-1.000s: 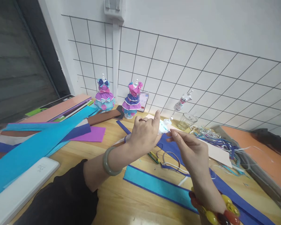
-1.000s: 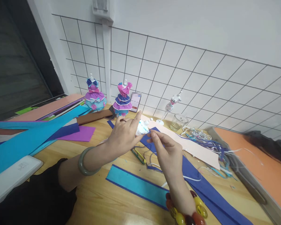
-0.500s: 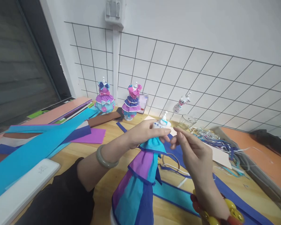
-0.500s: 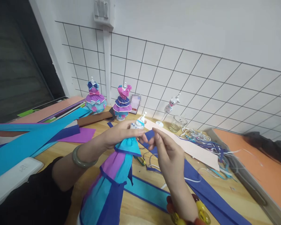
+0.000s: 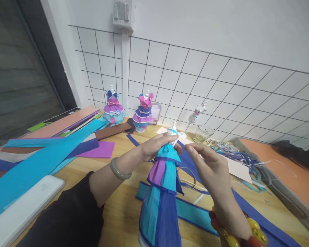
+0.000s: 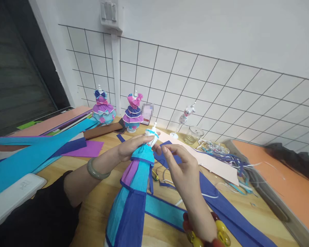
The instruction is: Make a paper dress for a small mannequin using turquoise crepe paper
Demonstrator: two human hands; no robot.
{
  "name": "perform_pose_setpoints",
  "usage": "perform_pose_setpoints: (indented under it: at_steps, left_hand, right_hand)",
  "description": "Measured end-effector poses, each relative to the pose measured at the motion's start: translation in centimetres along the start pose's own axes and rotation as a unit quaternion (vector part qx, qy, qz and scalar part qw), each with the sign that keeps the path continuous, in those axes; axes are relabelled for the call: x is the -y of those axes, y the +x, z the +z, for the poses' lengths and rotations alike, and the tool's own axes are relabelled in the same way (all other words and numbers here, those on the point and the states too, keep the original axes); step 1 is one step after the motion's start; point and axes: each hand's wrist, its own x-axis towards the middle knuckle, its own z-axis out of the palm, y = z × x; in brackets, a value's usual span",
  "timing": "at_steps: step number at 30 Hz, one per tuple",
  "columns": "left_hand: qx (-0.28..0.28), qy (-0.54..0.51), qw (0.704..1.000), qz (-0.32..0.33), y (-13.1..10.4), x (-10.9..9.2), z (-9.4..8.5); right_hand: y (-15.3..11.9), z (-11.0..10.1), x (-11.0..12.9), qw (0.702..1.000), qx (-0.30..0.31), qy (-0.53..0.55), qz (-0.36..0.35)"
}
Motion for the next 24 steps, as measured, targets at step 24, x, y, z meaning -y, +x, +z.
perform_pose_setpoints:
  at_steps: [24]
  left_hand:
    - [0.072,0.078,0.991,0.085,-0.2,0.0,1.9]
  right_hand:
    - [0.4,0.9,-2.3,0.924,0.090,0.284,0.238]
